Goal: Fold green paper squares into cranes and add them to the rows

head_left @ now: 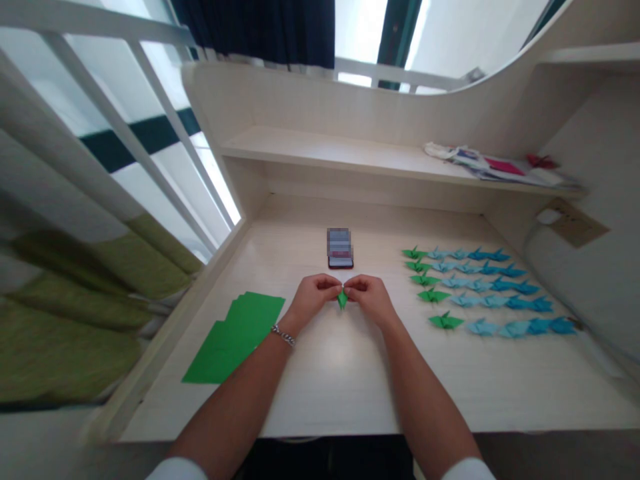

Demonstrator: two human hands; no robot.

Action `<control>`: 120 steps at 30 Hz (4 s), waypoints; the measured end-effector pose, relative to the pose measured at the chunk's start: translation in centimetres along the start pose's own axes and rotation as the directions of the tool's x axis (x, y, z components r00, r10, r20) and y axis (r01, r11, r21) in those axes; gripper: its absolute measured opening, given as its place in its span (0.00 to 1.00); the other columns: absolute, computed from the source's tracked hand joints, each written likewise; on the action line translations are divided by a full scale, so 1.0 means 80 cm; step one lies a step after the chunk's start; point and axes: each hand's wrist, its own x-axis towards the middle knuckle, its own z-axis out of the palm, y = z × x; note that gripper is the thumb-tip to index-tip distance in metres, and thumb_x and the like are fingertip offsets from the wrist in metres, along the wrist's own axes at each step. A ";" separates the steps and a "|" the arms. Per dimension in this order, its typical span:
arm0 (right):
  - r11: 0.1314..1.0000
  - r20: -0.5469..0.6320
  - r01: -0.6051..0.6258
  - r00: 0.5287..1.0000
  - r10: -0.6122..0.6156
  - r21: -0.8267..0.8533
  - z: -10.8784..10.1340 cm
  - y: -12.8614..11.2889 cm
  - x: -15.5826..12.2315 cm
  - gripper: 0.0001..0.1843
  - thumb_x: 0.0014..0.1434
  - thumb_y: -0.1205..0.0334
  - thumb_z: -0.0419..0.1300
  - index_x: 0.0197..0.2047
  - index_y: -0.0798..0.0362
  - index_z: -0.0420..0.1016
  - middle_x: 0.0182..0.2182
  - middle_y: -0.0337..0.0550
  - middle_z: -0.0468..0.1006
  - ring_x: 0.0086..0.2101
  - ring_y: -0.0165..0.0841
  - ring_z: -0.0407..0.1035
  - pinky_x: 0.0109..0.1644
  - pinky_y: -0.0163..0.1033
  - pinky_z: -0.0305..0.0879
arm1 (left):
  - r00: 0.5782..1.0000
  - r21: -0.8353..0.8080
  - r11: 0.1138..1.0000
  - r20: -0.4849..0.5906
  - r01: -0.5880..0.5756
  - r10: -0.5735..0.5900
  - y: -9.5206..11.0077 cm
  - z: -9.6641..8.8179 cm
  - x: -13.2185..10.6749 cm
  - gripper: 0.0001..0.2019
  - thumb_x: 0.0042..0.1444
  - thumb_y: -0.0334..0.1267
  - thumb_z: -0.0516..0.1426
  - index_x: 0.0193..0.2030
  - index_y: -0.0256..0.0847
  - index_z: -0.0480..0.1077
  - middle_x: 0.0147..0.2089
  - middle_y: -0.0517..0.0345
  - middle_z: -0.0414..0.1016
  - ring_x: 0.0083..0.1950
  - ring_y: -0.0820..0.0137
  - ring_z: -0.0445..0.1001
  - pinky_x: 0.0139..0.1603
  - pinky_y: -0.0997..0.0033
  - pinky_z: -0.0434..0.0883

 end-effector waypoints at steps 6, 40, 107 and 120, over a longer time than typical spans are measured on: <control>1.000 0.015 -0.008 1.000 0.008 -0.014 -0.001 -0.001 -0.001 0.09 0.42 0.61 0.65 0.30 0.55 0.76 0.26 0.42 0.78 0.27 0.33 0.72 0.33 0.38 0.71 | 1.000 0.029 1.000 -0.015 -0.001 0.002 -0.006 -0.002 0.002 0.09 0.40 0.34 0.65 0.31 0.35 0.74 0.30 0.54 0.78 0.30 0.70 0.75 0.36 0.68 0.74; 0.993 -0.137 0.054 0.988 -0.068 -0.107 0.009 0.003 0.003 0.08 0.45 0.57 0.64 0.27 0.53 0.76 0.22 0.40 0.76 0.25 0.32 0.68 0.31 0.37 0.63 | 0.994 0.200 0.974 0.037 -0.108 0.103 -0.011 0.009 -0.003 0.06 0.46 0.35 0.60 0.32 0.37 0.75 0.27 0.55 0.77 0.27 0.71 0.72 0.29 0.73 0.68; 0.974 -0.179 0.108 0.981 -0.073 0.198 0.027 -0.003 -0.004 0.10 0.43 0.60 0.66 0.31 0.55 0.78 0.28 0.42 0.79 0.29 0.32 0.69 0.37 0.38 0.65 | 0.985 -0.118 0.981 -0.103 -0.154 0.142 -0.004 0.004 0.004 0.12 0.46 0.39 0.63 0.35 0.34 0.74 0.33 0.53 0.78 0.35 0.69 0.75 0.41 0.67 0.72; 0.981 -0.270 0.182 0.950 -0.158 0.065 0.031 -0.006 -0.004 0.11 0.46 0.57 0.65 0.32 0.55 0.78 0.27 0.42 0.78 0.28 0.33 0.70 0.35 0.39 0.67 | 0.971 -0.054 0.974 -0.110 -0.221 0.214 -0.011 0.009 0.003 0.12 0.45 0.39 0.64 0.36 0.35 0.74 0.35 0.52 0.78 0.35 0.68 0.75 0.41 0.65 0.73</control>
